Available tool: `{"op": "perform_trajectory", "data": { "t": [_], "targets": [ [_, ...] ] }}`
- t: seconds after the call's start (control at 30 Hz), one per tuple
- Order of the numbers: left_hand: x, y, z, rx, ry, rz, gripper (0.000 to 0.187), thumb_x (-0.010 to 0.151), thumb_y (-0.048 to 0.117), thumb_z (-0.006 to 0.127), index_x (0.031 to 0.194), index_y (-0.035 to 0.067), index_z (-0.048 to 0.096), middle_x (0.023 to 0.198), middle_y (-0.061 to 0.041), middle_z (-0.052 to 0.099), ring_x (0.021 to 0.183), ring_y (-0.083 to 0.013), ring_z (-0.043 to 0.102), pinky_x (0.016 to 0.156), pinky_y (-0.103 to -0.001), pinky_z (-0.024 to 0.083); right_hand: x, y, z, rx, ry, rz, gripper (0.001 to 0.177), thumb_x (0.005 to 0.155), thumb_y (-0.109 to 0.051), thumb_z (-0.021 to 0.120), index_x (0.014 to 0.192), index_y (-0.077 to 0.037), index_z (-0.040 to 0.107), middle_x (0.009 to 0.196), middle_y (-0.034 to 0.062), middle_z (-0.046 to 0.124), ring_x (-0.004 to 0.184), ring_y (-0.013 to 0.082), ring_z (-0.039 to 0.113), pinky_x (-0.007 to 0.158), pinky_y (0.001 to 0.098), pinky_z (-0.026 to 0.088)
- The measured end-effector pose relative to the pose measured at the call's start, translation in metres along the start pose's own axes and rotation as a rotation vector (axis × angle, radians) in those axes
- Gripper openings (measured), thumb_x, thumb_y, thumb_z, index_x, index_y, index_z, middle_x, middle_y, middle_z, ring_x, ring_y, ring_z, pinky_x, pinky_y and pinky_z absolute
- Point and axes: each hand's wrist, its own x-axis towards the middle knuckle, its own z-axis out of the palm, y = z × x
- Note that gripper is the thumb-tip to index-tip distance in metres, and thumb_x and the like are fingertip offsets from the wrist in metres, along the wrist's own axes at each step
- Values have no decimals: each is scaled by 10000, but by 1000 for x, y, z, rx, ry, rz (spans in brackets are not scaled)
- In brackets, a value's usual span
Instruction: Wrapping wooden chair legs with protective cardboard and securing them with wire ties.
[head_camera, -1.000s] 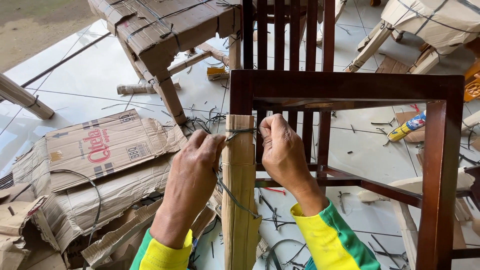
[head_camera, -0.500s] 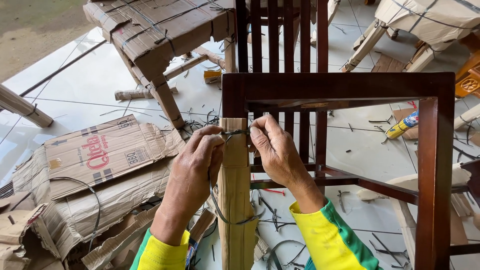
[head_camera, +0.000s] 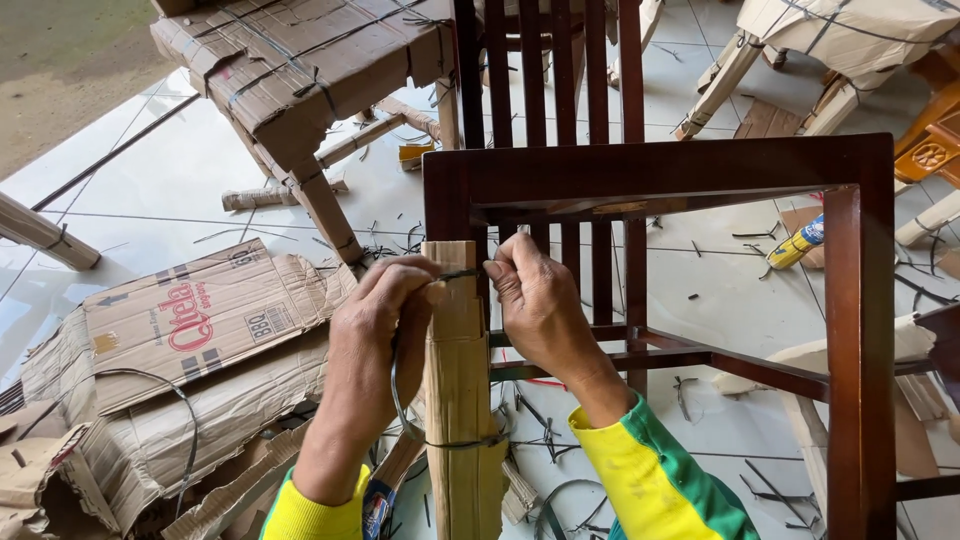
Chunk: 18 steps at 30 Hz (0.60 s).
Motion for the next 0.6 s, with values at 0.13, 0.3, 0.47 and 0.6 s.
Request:
{"op": "perform_trajectory", "data": {
  "t": [0.13,0.3,0.47,0.6],
  "targets": [
    [10,17,21,-227,31,-87,130,1032,84,545,959,38,642,958,-157,738,751,-291,723,696,-429,570,1,-2,9,-119,-4,-10,157,1069,-171,531,957,-74,580,686,224,614,655,431,668,597,481,528],
    [4,12,32,-391,66,-201,215,1050,208,561,938,90,702,849,-67,757,736,-148,702,738,-316,597,-2,5,16,-111,-32,24,88,1024,-142,540,986,-76,584,680,246,589,696,515,655,608,552,512],
    [0,0,38,-335,137,-223,275,1084,251,510,909,101,659,791,-61,719,716,-173,675,752,-342,569,-3,7,7,117,1,119,164,1057,-173,528,928,-101,600,643,140,600,640,311,619,605,400,513],
    [-4,-7,44,-261,178,-196,259,1089,250,510,910,118,643,819,-59,719,832,-228,719,856,-367,558,1,-15,-8,402,-23,118,278,1080,-196,498,827,-128,591,582,37,572,596,134,513,605,279,475]
  ]
}}
